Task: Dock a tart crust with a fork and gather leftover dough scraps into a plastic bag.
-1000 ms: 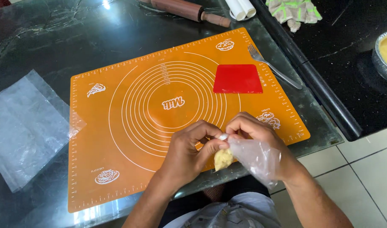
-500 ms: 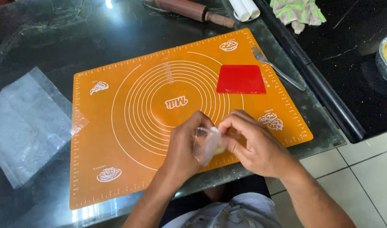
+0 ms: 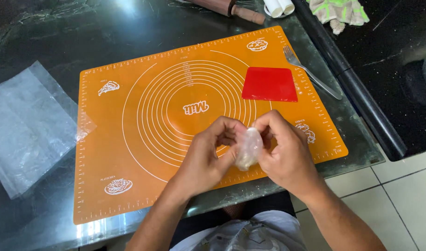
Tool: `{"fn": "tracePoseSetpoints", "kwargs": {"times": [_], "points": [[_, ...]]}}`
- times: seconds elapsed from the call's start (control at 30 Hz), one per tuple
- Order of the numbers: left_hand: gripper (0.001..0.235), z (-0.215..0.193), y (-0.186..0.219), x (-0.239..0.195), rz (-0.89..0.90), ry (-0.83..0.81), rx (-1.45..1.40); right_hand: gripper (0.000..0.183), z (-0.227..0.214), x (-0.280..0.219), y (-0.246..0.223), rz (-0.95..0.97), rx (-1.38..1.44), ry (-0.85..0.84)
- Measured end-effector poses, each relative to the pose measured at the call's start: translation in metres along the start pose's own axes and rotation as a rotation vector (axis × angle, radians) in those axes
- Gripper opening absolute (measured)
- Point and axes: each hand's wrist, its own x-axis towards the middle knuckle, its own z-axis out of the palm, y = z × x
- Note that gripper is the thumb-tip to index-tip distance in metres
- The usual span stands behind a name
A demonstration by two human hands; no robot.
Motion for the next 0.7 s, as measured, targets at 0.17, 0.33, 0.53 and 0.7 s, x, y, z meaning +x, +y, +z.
{"fn": "tracePoseSetpoints", "kwargs": {"times": [0.17, 0.33, 0.53, 0.7], "points": [[0.017, 0.0, -0.014, 0.009, -0.039, 0.099, 0.063, 0.019, 0.005, 0.004, -0.004, -0.02, -0.072, 0.047], [0.015, 0.0, -0.019, 0.013, -0.042, 0.163, 0.191, 0.015, 0.002, 0.008, -0.006, -0.017, -0.085, -0.025], [0.011, -0.01, -0.041, 0.011, -0.05, 0.216, -0.088, 0.013, 0.0, 0.015, -0.004, -0.126, -0.058, -0.074], [0.007, -0.016, -0.042, 0.01, 0.016, 0.15, -0.146, 0.02, -0.007, 0.026, -0.011, -0.166, -0.012, -0.109]]}}
